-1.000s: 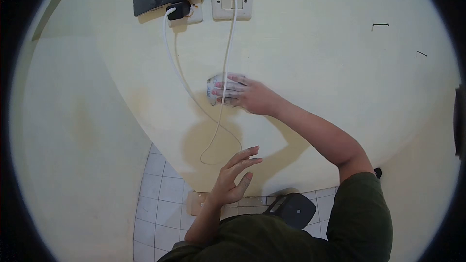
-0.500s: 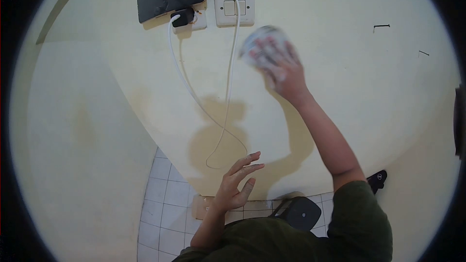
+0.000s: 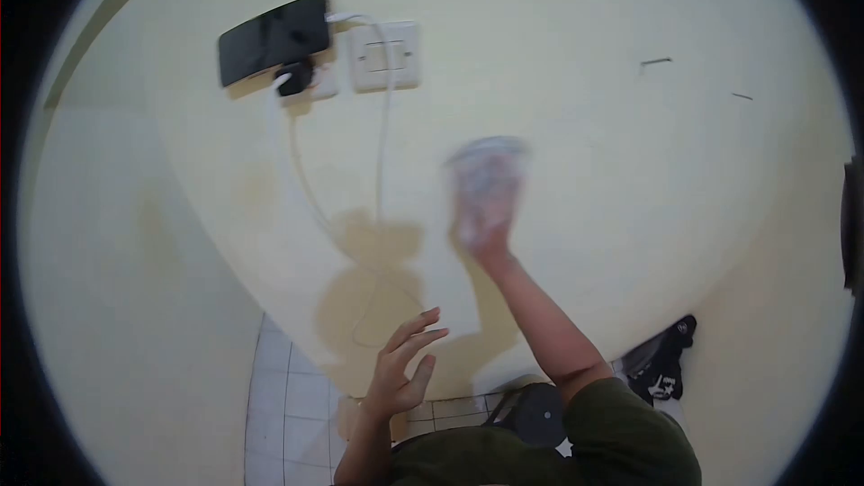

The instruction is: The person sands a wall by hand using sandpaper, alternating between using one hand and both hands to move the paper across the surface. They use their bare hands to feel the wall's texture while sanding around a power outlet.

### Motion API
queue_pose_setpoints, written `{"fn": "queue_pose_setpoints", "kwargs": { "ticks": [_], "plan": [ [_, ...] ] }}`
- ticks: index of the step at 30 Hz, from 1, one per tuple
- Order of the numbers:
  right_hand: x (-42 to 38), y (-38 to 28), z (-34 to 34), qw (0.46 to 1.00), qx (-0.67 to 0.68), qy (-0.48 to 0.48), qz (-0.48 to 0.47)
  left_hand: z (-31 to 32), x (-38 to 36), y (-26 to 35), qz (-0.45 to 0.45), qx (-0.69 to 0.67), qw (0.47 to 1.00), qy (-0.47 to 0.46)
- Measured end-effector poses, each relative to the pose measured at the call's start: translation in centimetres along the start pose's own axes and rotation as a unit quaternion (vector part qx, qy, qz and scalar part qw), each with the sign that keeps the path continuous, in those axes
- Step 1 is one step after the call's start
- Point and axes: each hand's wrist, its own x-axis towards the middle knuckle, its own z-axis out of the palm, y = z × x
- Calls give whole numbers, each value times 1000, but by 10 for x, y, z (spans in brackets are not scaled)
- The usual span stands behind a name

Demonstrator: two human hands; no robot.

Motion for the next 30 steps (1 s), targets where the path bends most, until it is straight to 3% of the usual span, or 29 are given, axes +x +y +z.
{"fn": "queue_pose_setpoints", "kwargs": {
  "ticks": [3, 5, 7, 10, 12, 13, 15, 17, 19, 21, 24, 26, 27, 30],
  "plan": [
    [7, 24, -33, 968, -20, -235, -82, 7, 4, 2, 8, 0, 1000, -12],
    [21, 53, -40, 994, -100, -23, 27, 7, 4, 3, 9, 10, 1000, -12],
    [34, 68, -42, 969, -126, 126, 173, 8, 5, 2, 5, 5, 1000, -18],
    [35, 47, -31, 960, -136, 142, 199, 11, 7, -4, 12, -4, 999, -29],
    [7, 35, -27, 996, -25, -78, -43, 14, 12, -8, 21, -9, 999, -36],
    [11, 19, -41, 953, -13, -277, -126, 15, 15, -8, 22, -12, 999, -40],
    [5, 31, -42, 946, 46, -309, -90, 16, 18, -10, 21, -18, 999, -45],
    [19, 47, -59, 963, -44, -252, -80, 17, 17, -11, 12, -19, 999, -42],
    [26, 68, -60, 992, -92, -86, 1, 16, 18, -16, 22, -17, 999, -39],
    [33, 77, -52, 985, -103, 77, 116, 15, 21, -20, 26, -16, 999, -36],
    [32, 38, -20, 958, -127, 147, 212, 15, 16, -17, 13, -19, 999, -38],
    [23, 14, -24, 994, -33, -106, 7, 15, 21, -19, 31, -22, 998, -41],
    [17, 4, -28, 968, 14, -231, -97, 15, 20, -19, 27, -23, 998, -46],
    [29, 10, -33, 966, -38, -253, -37, 12, 23, -24, 29, -22, 998, -54]
  ]
}}
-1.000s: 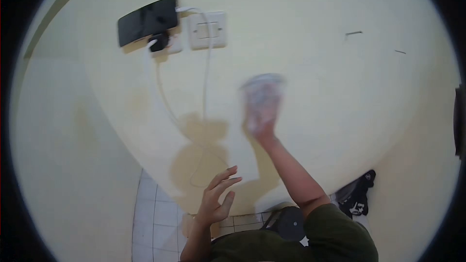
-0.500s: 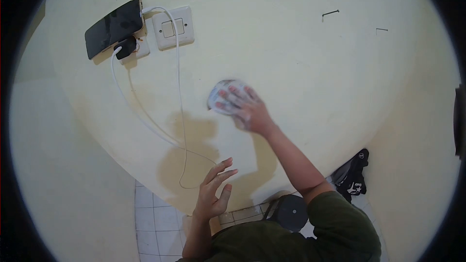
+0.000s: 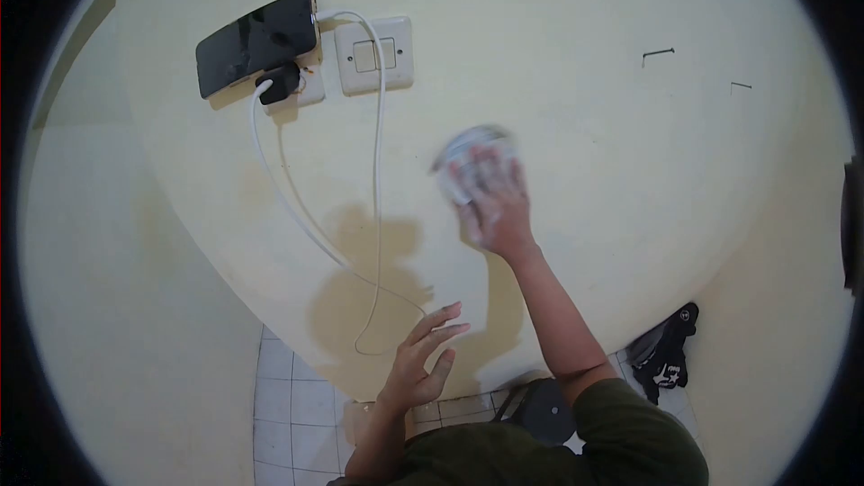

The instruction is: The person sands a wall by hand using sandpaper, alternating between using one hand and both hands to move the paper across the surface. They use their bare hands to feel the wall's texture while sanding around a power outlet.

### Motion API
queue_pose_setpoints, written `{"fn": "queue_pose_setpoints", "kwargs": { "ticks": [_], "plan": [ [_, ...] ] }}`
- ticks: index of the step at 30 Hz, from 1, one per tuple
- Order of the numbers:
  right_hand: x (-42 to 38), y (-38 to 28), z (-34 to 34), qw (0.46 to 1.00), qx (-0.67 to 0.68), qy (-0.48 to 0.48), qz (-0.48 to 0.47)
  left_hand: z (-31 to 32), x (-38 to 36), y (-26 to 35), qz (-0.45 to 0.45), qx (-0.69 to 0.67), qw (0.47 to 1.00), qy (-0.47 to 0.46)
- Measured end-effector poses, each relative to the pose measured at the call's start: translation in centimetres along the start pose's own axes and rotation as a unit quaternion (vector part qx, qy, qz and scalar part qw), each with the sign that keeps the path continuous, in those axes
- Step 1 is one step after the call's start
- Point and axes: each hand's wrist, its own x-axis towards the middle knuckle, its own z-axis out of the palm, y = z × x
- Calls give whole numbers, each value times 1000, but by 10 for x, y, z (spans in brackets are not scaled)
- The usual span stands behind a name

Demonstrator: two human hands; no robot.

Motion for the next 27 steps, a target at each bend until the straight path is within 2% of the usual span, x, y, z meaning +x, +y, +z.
{"fn": "queue_pose_setpoints", "kwargs": {
  "ticks": [1, 3, 4, 5, 6, 7, 10, 11, 13, 14, 16, 19, 20, 23, 27],
  "plan": [
    [7, 3, 4, 994, 3, 90, 67, 0, -2, -2, -4, -2, 1000, 0],
    [18, 2, 15, 944, 10, 259, 203, 1, -5, -4, -10, -8, 1000, 2],
    [26, -13, 20, 928, 17, 294, 229, 1, -5, -7, -11, -8, 1000, 4],
    [26, -24, 19, 971, 53, 188, 136, 2, -4, -6, -11, -6, 1000, 5],
    [23, -36, 18, 992, 88, 78, 41, 2, -2, -4, -10, -5, 1000, 4],
    [20, -44, 18, 990, 123, -32, -53, 1, -1, -3, -10, -2, 1000, 0],
    [23, -33, 18, 993, 85, -52, -70, 0, 0, -1, -8, -3, 1000, 0],
    [25, -26, 15, 997, 59, 44, 9, 0, 1, -1, -4, -6, 1000, 4],
    [29, -14, 6, 961, 3, 225, 161, -1, 0, 0, -25, 2, 1000, 4],
    [29, -19, 6, 958, 10, 232, 166, 2, -1, 1, -38, 3, 999, 5],
    [27, -33, 9, 952, 24, 246, 180, 8, 3, -1, 0, 58, 998, 38],
    [4, -29, 15, 999, 18, 23, -28, 12, 17, 2, 42, 94, 993, 64],
    [1, -23, 13, 998, 40, 27, -31, 14, 24, 4, 54, 97, 991, 72],
    [-1, -8, 15, 975, 186, 116, -18, 18, 67, 4, 85, 131, 980, 120],
    [-2, -2, 5, 965, 241, 103, -24, 36, 146, -5, 103, 110, 978, 141]
  ]
}}
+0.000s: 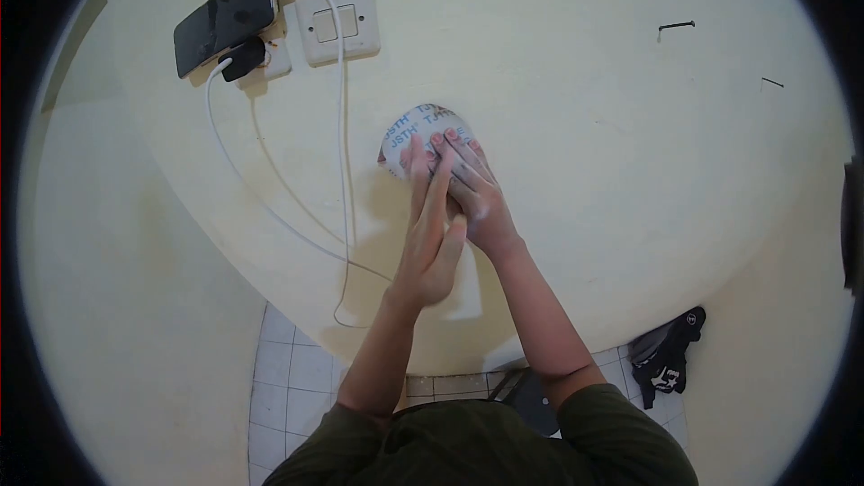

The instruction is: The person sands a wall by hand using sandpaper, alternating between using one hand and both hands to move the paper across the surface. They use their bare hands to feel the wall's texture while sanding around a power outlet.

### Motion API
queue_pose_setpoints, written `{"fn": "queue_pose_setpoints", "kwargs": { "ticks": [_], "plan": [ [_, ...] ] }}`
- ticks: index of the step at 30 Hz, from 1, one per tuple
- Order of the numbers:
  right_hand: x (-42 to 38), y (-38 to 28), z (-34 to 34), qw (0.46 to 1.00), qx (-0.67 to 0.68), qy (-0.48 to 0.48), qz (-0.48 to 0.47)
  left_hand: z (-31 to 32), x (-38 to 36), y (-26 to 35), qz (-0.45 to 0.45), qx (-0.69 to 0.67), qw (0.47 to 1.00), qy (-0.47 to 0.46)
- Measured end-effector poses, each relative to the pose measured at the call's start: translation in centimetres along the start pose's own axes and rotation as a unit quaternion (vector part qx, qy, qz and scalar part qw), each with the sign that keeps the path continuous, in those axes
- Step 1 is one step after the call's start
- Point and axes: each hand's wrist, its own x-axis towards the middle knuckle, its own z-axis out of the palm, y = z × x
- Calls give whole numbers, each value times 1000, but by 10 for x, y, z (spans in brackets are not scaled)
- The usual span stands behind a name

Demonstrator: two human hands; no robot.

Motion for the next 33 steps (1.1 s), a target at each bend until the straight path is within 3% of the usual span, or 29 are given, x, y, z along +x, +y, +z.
{"fn": "queue_pose_setpoints", "kwargs": {
  "ticks": [2, 5, 8, 11, 14, 17, 20, 23, 26, 27, 30, 31, 33],
  "plan": [
    [-2, 4, -15, 997, 63, -36, 8, 28, 17, -19, -28, 5, 999, 18],
    [-28, 41, -66, 993, -59, 20, -95, 59, 21, -45, -20, 212, 975, 59],
    [-36, 65, -147, 980, -176, 94, -15, 73, 19, -60, -46, 392, 913, 102],
    [-42, 101, -201, 949, -276, 136, 64, 67, 21, -66, -25, 437, 893, 104],
    [-50, 131, -227, 950, -259, 142, 103, 74, 29, -64, -32, 400, 889, 222],
    [-64, 157, -216, 933, -311, 157, 93, 71, 36, -69, -25, 439, 854, 279],
    [-66, 163, -211, 923, -338, 166, 86, 76, 36, -70, -64, 434, 862, 252],
    [-68, 164, -211, 921, -341, 169, 83, 98, 36, -62, 16, 454, 879, 147],
    [-70, 164, -212, 921, -341, 166, 86, 80, 34, -72, 105, 531, 841, -2],
    [-70, 165, -213, 922, -341, 165, 87, 76, 43, -61, 28, 524, 848, 71],
    [-72, 166, -213, 926, -328, 167, 88, 90, 64, -74, -17, 336, 840, 425],
    [-71, 168, -213, 926, -323, 178, 78, 97, 63, -77, 93, 421, 844, 319],
    [-72, 169, -213, 926, -325, 175, 84, 119, 51, -65, 218, 518, 825, 50]
  ]
}}
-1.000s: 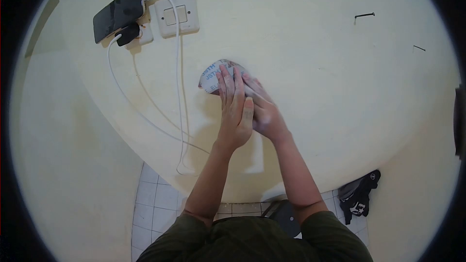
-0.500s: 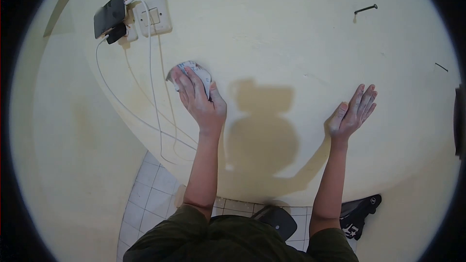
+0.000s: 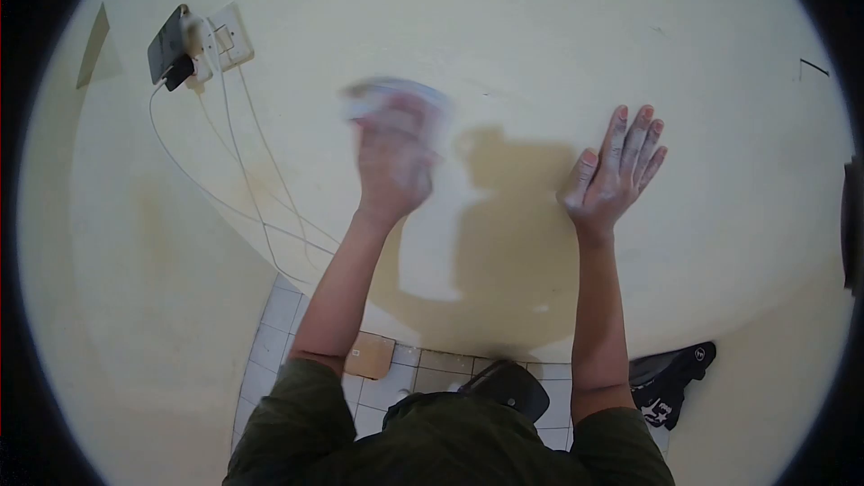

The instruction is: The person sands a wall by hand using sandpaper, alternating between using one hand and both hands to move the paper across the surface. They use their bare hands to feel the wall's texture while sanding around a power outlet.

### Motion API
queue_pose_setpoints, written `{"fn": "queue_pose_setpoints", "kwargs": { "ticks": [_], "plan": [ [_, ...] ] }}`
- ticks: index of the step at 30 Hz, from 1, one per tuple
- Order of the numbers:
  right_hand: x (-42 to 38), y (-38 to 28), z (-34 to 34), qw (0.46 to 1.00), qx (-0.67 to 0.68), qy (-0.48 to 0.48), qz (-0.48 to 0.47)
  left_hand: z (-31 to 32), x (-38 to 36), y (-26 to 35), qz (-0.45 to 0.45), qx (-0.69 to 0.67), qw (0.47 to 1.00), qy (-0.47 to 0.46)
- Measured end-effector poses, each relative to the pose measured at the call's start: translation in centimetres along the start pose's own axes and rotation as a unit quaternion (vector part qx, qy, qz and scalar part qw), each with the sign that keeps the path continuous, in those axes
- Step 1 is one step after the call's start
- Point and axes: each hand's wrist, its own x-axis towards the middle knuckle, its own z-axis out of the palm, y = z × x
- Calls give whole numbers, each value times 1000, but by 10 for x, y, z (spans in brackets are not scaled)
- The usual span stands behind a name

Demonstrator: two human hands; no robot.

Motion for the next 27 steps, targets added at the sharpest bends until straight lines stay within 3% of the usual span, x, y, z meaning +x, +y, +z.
{"fn": "queue_pose_setpoints", "kwargs": {
  "ticks": [1, 2, 4, 6, 9, 10, 13, 14, 17, 18, 21, 22, 25, 27],
  "plan": [
    [-1, 0, -1, 1000, -1, -4, -1, -4, 2, 13, 125, 12, 988, -88],
    [-1, 0, -2, 1000, -5, -8, -2, -11, 7, 8, 92, -2, 990, -106],
    [-1, 0, -3, 1000, 1, -8, -3, -5, 21, -11, -177, -108, 975, 85],
    [-2, 2, -4, 1000, 8, -12, -8, -1, 35, -12, -412, -130, 868, 246],
    [-3, 1, -5, 1000, 8, -18, -8, 3, 32, 27, -179, -11, 982, 66],
    [-4, 0, -5, 1000, 8, -22, -6, -12, 28, 25, -38, -95, 984, -146],
    [-4, 2, -5, 1000, 9, -26, -11, -7, 35, 8, -125, -70, 990, -9],
    [-5, 2, -5, 999, 10, -28, -12, 5, 44, -3, -210, -95, 962, 146],
    [-10, 2, -3, 999, 8, -28, -14, -8, 67, -1, -184, 62, 977, 94],
    [-11, 1, -3, 1000, 10, -25, -9, -16, 65, 7, -88, -21, 996, -15],
    [-11, 2, -1, 1000, 17, -20, -7, -16, 58, -22, 3, -107, 990, -92],
    [-10, 2, -1, 1000, 17, -18, -9, -19, 72, -25, -92, -70, 993, 17],
    [-12, 0, -2, 1000, 14, -20, -6, -12, 86, -38, -177, 2, 976, 129],
    [-14, 0, -4, 1000, 9, -25, -1, -23, 79, -30, -2, 50, 999, -16]
  ]
}}
